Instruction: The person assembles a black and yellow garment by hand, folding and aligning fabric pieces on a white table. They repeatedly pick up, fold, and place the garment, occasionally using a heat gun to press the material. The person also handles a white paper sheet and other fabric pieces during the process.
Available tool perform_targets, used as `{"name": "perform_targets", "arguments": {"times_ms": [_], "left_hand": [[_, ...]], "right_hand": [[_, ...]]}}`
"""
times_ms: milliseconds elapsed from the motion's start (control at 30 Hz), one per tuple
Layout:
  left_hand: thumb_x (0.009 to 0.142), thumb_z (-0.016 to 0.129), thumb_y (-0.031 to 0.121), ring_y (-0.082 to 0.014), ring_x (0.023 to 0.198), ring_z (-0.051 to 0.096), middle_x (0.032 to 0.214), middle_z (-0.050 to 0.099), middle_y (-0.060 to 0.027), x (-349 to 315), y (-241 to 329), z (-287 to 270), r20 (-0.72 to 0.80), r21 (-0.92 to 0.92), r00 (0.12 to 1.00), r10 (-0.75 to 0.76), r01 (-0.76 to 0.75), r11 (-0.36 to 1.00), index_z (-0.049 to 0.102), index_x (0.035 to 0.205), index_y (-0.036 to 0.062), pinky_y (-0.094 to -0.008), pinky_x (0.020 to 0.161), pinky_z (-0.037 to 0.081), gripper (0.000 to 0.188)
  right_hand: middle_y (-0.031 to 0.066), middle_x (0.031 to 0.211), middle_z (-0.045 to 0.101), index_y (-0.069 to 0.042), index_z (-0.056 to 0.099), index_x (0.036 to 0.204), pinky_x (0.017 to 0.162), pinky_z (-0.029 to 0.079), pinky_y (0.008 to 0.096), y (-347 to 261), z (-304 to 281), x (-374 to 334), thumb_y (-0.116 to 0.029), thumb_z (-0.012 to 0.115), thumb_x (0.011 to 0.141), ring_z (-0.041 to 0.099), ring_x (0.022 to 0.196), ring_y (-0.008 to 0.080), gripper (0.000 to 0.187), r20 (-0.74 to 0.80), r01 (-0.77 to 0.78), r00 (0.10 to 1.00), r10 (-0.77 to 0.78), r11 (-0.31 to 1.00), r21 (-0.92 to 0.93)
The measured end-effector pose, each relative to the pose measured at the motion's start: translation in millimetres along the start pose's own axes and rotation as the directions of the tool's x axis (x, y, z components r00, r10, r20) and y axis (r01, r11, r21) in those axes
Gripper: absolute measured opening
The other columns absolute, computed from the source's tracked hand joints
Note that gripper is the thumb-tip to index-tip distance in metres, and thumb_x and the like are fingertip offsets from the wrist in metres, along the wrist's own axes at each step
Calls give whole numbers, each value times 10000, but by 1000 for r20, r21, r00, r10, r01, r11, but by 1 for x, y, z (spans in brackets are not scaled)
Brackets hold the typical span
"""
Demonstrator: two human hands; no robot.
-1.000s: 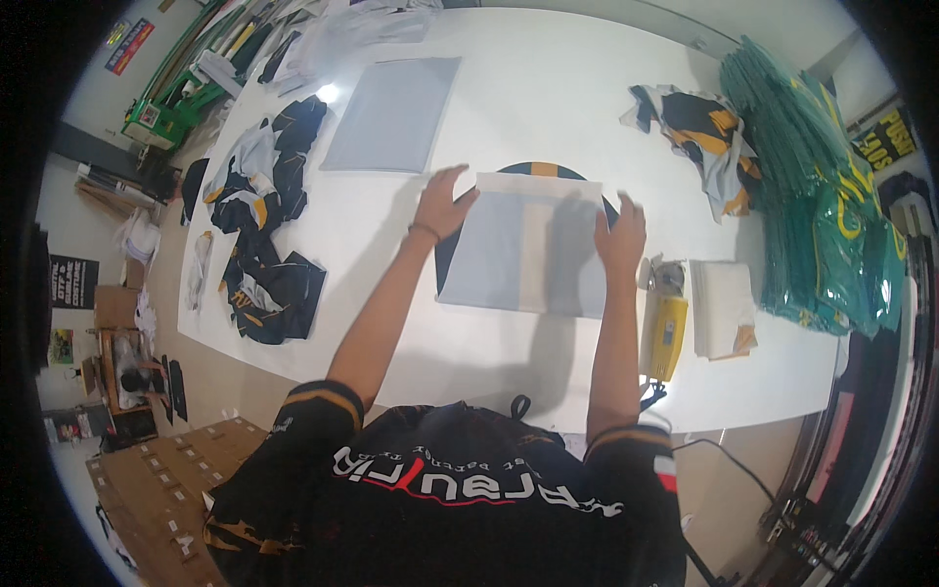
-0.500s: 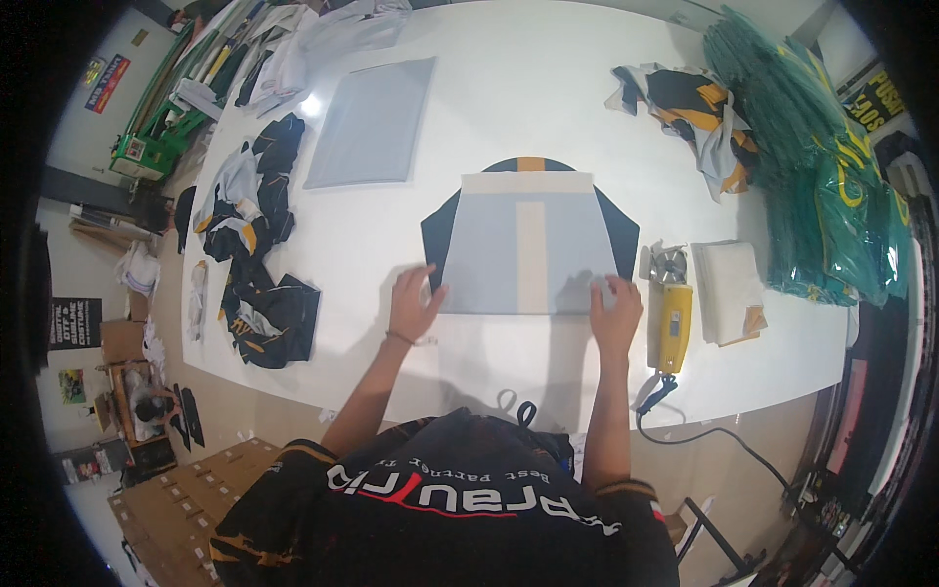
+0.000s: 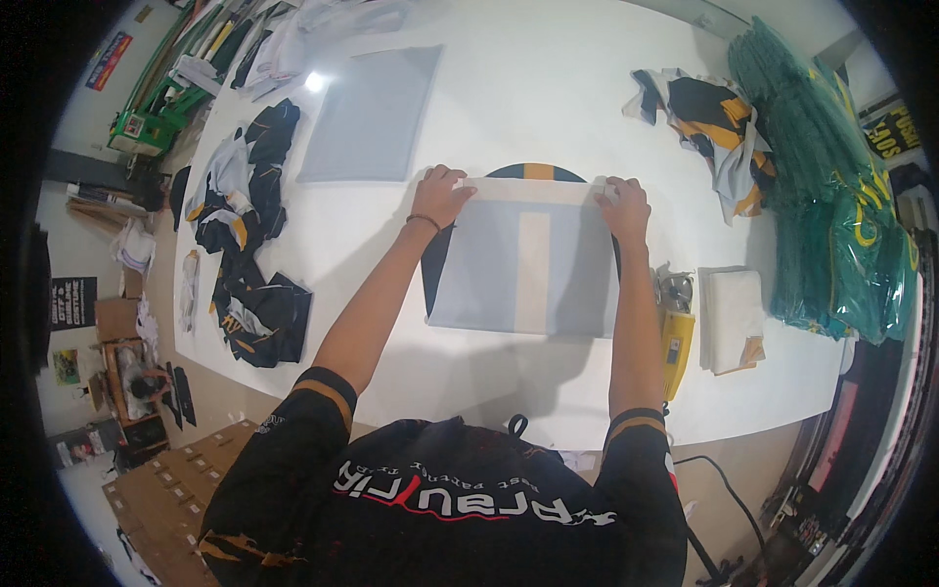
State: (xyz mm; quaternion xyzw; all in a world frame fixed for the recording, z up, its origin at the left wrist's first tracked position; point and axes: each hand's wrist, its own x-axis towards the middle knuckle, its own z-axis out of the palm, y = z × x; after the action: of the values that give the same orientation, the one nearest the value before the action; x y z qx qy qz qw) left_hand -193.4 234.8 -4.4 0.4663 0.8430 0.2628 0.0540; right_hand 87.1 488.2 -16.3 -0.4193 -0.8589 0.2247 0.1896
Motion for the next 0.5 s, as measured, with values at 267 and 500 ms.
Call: {"name": "perform_targets", "arguments": {"times_ms": [267,500], "left_hand": [[872,757,271,-296,1016,621,1072,638,-111,5,-4,16,-74,-134,995,-71,61,989,668,1180,106,-430,878,510,360],[909,781,223,-214,1030,642,1120,665,-88,-105,-26,-30,-215,-393,960,-181,84,916,693,1221,73,-366,886,515,357]], "right_hand": [[134,1033,646,-130,671,1168,840,502,494,-15,-1,-22,-339,761,859,627,1012,345,384,-160,-69,985,63,997,-31],[234,1247,536,-35,577,1305,947,442,540,-69,-40,-209,-344,795,812,505,1173,418,621,-320,-333,900,295,940,-71]]}}
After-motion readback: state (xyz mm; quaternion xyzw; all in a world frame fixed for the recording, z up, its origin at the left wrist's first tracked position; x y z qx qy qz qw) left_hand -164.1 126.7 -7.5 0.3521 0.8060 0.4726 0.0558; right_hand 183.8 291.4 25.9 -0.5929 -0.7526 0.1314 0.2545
